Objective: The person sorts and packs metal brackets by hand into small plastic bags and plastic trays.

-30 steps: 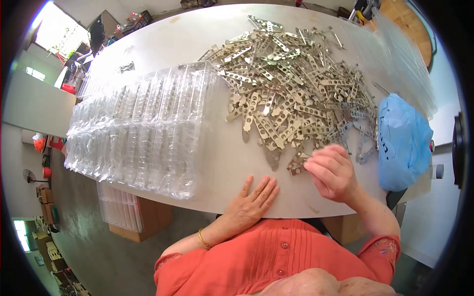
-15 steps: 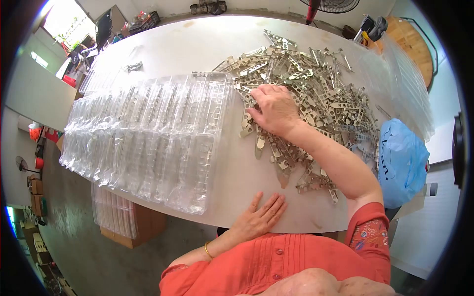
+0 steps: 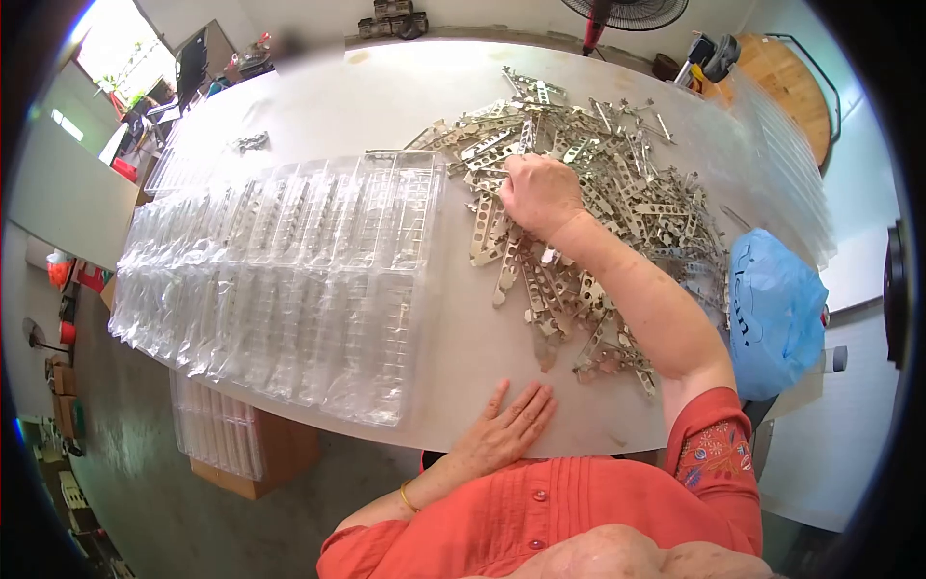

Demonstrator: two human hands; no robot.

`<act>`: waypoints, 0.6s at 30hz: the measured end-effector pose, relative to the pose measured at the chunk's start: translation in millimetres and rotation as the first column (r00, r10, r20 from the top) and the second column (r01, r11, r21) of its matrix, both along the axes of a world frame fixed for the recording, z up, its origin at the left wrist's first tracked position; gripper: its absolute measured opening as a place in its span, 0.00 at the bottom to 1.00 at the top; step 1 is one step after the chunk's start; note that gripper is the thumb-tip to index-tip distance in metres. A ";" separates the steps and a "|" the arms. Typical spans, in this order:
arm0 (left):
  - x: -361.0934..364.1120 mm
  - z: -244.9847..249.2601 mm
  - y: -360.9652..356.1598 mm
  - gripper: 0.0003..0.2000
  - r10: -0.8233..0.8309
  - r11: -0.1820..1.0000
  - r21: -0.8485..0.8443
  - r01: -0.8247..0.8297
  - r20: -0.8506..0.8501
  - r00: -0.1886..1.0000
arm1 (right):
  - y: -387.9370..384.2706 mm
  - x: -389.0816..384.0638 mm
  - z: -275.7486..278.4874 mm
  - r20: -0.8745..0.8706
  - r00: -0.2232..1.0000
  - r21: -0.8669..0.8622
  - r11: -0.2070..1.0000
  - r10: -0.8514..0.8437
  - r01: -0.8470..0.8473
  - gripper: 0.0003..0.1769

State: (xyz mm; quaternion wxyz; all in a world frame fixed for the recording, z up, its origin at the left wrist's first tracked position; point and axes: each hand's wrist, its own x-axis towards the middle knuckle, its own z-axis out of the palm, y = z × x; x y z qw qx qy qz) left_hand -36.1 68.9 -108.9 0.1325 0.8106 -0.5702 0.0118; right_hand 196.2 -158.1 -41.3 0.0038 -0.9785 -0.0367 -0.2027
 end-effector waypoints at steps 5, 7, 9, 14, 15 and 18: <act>0.7 4.9 0.5 0.31 -0.019 1.000 -0.019 0.018 -0.045 0.999 | -24.6 -21.6 22.4 -0.072 0.993 0.314 0.947 0.096 -0.068 0.10; 0.6 7.1 0.5 0.32 -0.002 1.000 0.008 0.002 0.009 1.000 | -33.3 -40.8 37.1 -0.113 0.984 0.476 0.877 0.135 -0.066 0.11; 1.7 12.3 0.6 0.32 -0.008 1.000 0.023 0.008 -0.003 1.000 | -41.3 -61.3 46.1 -0.138 0.983 0.580 0.815 0.122 -0.020 0.11; 1.9 21.4 0.1 0.32 -0.018 0.999 0.026 0.019 -0.030 0.999 | -73.4 -107.6 41.0 -0.100 0.987 0.877 0.480 0.122 0.030 0.08; 1.6 27.1 0.2 0.32 -0.011 1.000 0.029 0.013 -0.062 0.998 | -81.0 -117.5 36.4 -0.096 0.982 0.930 0.366 0.161 0.031 0.08; -1.6 31.0 -1.2 0.34 -0.003 1.000 0.008 0.004 -0.128 0.992 | -87.1 -154.9 36.6 -0.151 0.985 0.986 0.088 0.078 0.144 0.08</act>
